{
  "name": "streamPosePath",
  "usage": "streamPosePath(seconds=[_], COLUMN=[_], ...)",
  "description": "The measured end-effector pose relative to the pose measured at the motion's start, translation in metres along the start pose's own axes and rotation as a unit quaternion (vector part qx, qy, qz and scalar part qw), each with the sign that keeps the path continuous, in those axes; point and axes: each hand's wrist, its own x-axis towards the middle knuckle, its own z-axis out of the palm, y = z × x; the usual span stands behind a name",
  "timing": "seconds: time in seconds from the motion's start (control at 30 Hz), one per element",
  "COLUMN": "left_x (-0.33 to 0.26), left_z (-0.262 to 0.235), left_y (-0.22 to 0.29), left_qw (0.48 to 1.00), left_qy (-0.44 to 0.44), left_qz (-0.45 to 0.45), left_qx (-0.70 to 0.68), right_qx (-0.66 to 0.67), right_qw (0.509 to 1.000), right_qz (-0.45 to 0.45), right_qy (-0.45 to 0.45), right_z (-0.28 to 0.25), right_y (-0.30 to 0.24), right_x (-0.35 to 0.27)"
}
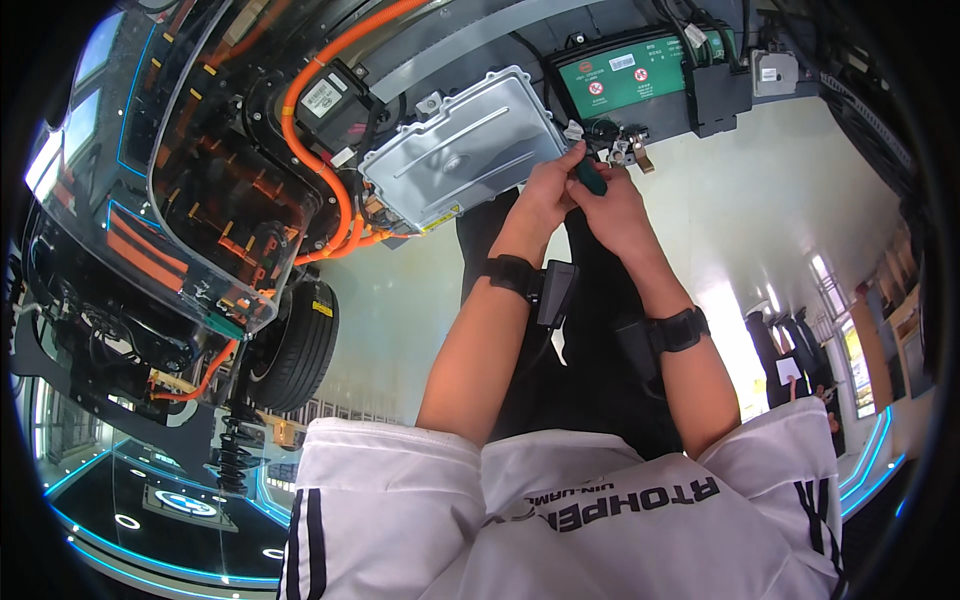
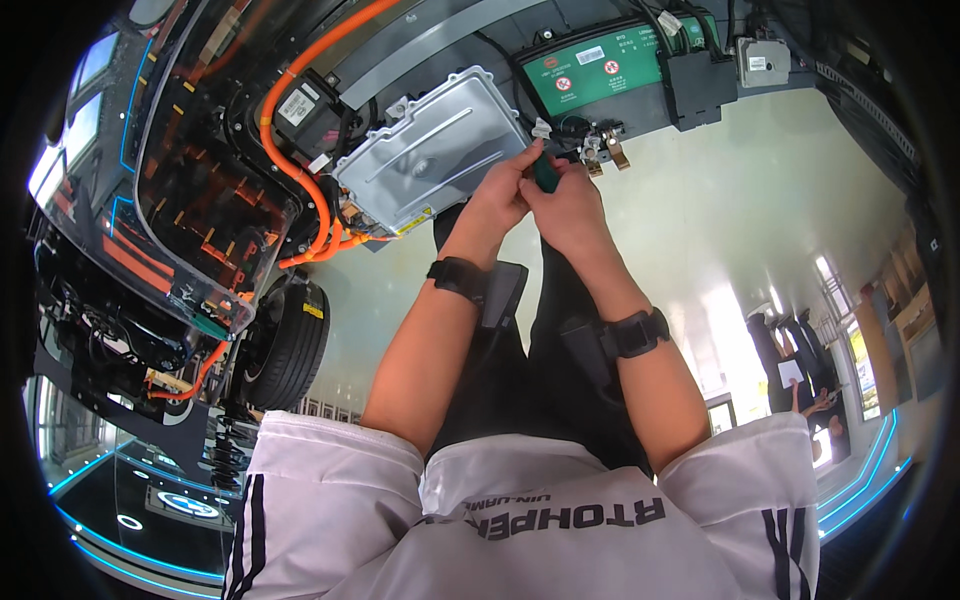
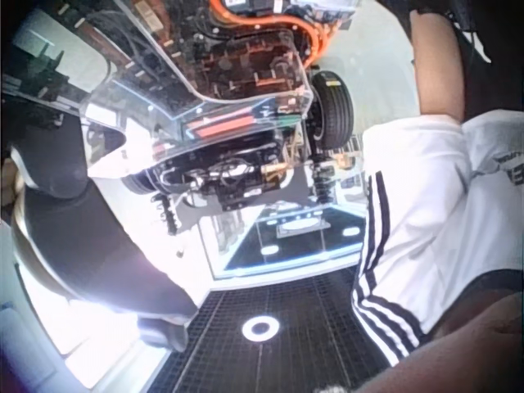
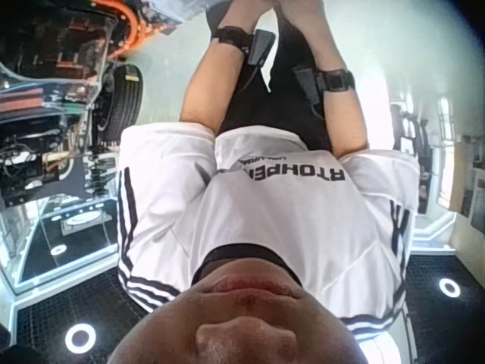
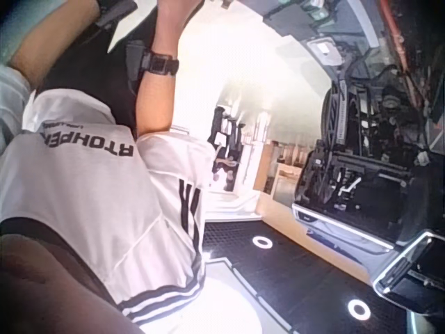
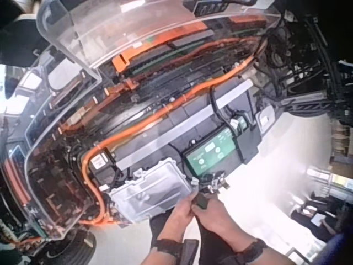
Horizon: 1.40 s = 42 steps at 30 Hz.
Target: The person uses a screwdriver to tighten screws on a silver metal casing located under the chassis of a vehicle. The person works methodically, moving from one screw to the next along the edge of the casing.
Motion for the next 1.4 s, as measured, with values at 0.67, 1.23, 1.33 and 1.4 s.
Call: streamPosePath(seconds=[0.67, 1.23, 1.33, 1.4], left_x=[-0.016, -0.002, -0.001, -0.002], left_z=[0.022, 0.008, 0.011, 0.006], left_y=[0.017, 0.021, 0.024, 0.019], left_qw=[0.993, 0.999, 0.999, 0.988], left_qy=[-0.030, 0.024, 0.000, -0.074], left_qz=[-0.039, 0.028, 0.026, 0.003], left_qx=[-0.111, -0.011, -0.027, -0.136], right_qx=[0.470, -0.294, -0.105, 0.280], right_qw=[0.747, 0.946, 0.992, 0.884], right_qz=[0.441, -0.132, 0.006, 0.323], right_qy=[-0.163, -0.003, -0.072, -0.187], right_z=[-0.034, -0.011, -0.013, -0.028], right_y=[-0.056, -0.028, -0.026, -0.056], right_x=[0.010, 0.005, 0.017, 0.021])
